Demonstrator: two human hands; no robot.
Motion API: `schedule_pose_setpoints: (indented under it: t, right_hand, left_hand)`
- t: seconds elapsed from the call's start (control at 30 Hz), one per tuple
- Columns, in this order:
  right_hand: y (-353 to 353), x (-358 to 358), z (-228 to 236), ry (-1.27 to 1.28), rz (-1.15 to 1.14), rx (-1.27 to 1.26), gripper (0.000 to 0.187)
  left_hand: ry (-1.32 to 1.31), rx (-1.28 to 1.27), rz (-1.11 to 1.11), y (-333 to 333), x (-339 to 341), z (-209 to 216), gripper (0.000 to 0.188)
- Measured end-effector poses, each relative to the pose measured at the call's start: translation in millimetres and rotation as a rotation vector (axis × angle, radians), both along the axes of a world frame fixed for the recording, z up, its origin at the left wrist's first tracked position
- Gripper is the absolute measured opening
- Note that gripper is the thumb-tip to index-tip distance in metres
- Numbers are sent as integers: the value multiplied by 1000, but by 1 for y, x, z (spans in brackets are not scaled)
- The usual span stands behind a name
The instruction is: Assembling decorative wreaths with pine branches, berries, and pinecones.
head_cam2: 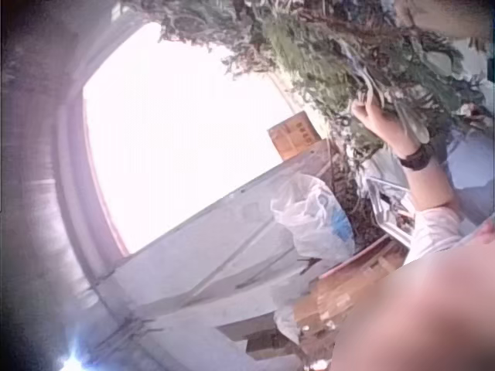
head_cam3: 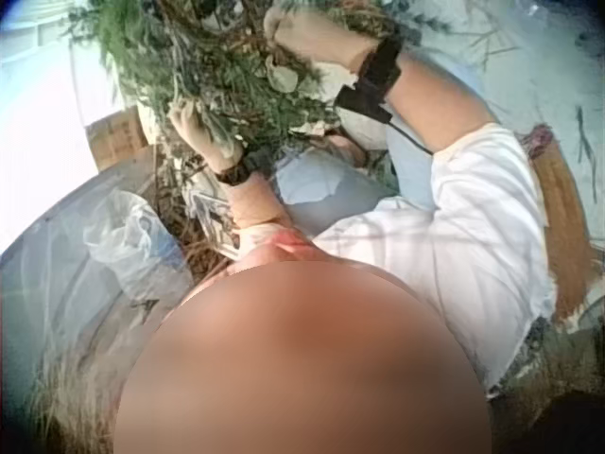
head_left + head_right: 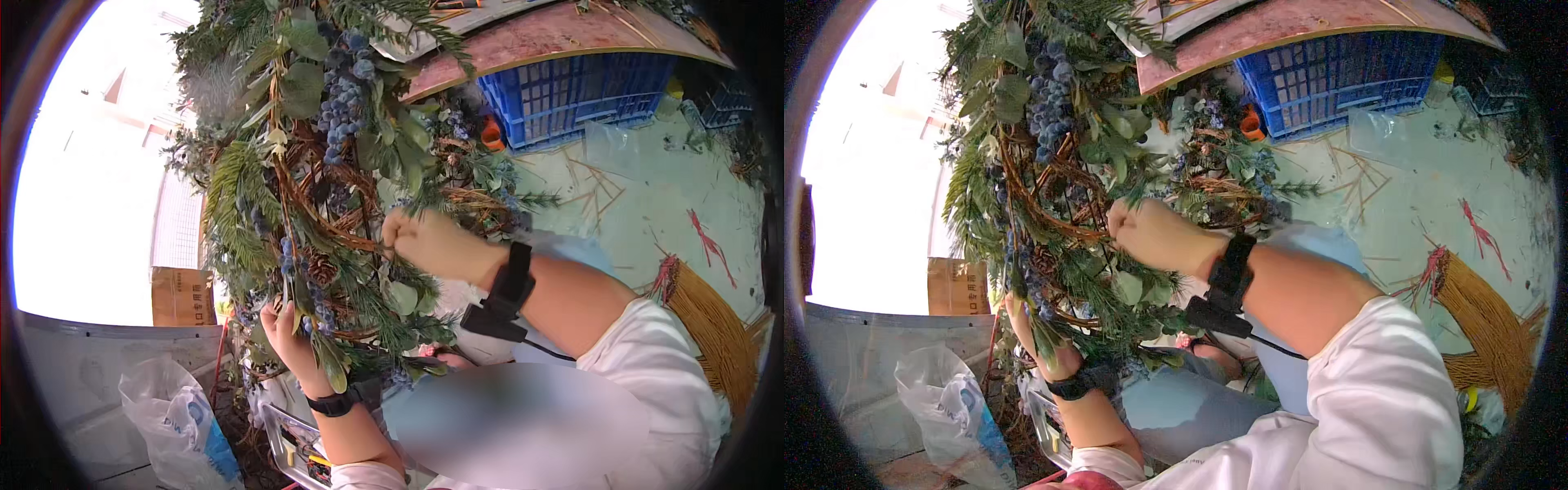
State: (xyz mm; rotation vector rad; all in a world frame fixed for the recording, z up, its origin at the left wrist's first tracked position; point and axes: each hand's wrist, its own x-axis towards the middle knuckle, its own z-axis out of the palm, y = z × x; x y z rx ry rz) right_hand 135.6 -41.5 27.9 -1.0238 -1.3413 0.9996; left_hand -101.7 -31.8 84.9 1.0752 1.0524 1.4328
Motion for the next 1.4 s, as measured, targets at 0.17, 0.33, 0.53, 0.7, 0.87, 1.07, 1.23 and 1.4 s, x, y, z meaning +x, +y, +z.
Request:
schedule_pose_setpoints:
  t: [0.17,0.33,0.53,0.7,0.87,1.07,1.23,1.4]
  right_hand:
    - [7,32,2,225,332,-129,22]
    - [-1,37,26,325,530,-522,24]
    - [1,47,20,163,775,-535,29]
    - [-5,47,43,-123,671,-434,25]
    - [-10,43,37,-403,495,-231,24]
    - [0,24,5,-486,52,283,19]
    - [-5,8,20,-761,-342,377,7]
    - [-3,5,20,-738,-409,344,6]
  left_hand:
    - [63,59,-8,6,-21,-16,21]
    - [15,74,-118,-2,-9,-6,36]
    - [-27,-39,23,-3,-3,-8,15]
    - [127,285,-207,4,-44,-27,41]
    - [107,42,-79,-5,-7,3,34]
    - [65,93,-28,-6,-1,1,26]
    - [161,100,3,-11,13,3,21]
    - [122,29,-68,-17,21,10,14]
